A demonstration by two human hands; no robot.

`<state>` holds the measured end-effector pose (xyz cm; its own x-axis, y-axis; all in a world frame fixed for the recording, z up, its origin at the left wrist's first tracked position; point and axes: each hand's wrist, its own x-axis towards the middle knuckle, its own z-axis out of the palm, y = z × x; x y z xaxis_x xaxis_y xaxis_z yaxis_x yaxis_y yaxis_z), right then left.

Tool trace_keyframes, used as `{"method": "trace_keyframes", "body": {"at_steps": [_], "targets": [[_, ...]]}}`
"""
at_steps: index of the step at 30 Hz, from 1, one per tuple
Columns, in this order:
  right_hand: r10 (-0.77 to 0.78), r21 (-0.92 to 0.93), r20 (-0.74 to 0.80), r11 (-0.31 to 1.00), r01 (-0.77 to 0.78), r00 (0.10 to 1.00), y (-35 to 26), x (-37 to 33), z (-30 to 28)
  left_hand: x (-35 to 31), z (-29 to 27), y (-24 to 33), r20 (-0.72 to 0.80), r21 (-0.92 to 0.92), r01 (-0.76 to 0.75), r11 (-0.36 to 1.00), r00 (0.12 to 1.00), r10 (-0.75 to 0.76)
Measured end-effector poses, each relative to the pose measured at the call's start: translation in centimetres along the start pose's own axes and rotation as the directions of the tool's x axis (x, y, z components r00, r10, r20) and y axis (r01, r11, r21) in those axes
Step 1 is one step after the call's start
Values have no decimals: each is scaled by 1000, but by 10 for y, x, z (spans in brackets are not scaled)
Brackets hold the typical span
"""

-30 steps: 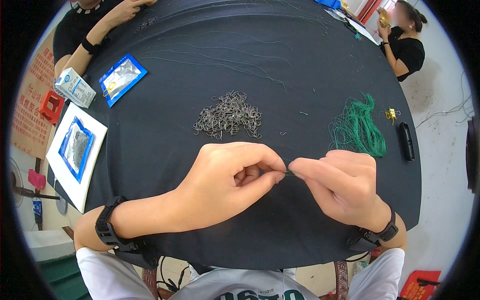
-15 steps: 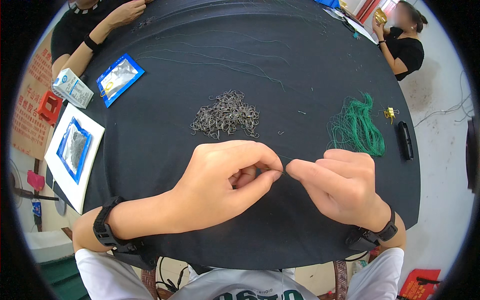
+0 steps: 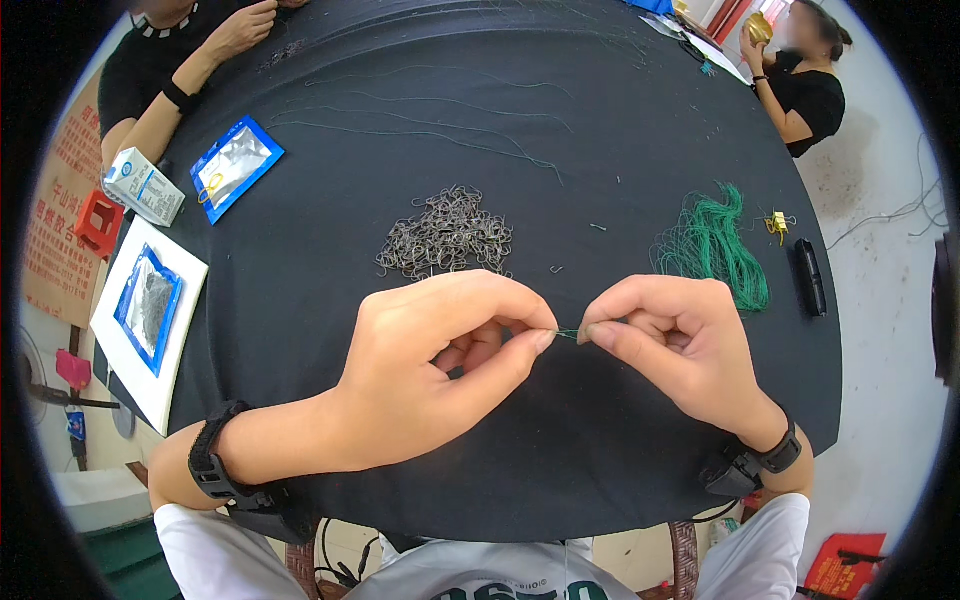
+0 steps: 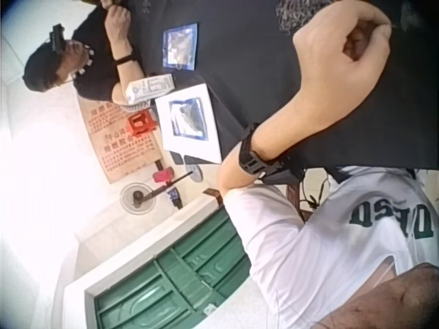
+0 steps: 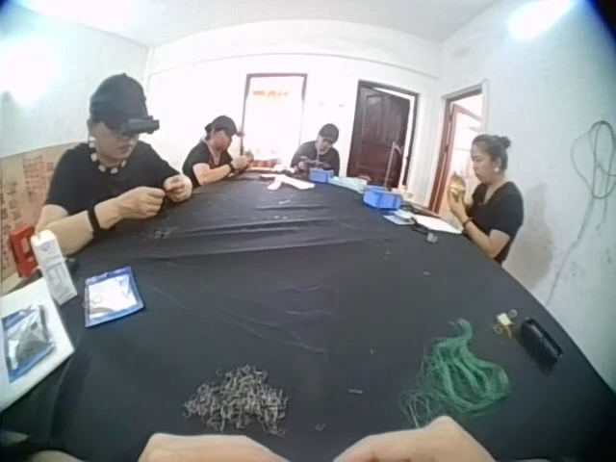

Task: The person threads small metal hooks and components onto a green line by hand at a table.

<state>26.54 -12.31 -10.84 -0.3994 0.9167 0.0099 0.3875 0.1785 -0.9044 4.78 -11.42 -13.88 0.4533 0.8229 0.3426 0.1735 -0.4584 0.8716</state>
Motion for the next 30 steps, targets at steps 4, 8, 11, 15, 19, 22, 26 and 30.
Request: {"method": "trace_keyframes", "body": {"at_steps": [4,8,11,15,19,22,26,30], "targets": [[29,48,31,998,-30,999,-2,1,-1,1,-2,1,-5,48,-39,998,999,39],[-9,75,4,997,8,1000,9,2,1,1,-2,1,-14,63,-59,996,998,60],[-13,88,31,996,10,999,11,3,1,2,-1,1,-1,103,-88,991,996,88],[-21,334,47,943,4,999,9,4,6,3,3,-1,-24,221,-268,938,960,280],[56,412,135,905,-108,989,6,2,9,5,5,-4,-33,245,-425,872,895,445],[91,411,178,898,-158,980,2,1,8,5,6,-5,-17,270,-440,856,887,462],[106,430,168,887,-169,980,1,-1,10,6,7,-4,-7,279,-448,849,883,469],[99,401,170,902,-161,980,2,-1,11,5,7,-5,0,281,-463,841,876,482]]}}
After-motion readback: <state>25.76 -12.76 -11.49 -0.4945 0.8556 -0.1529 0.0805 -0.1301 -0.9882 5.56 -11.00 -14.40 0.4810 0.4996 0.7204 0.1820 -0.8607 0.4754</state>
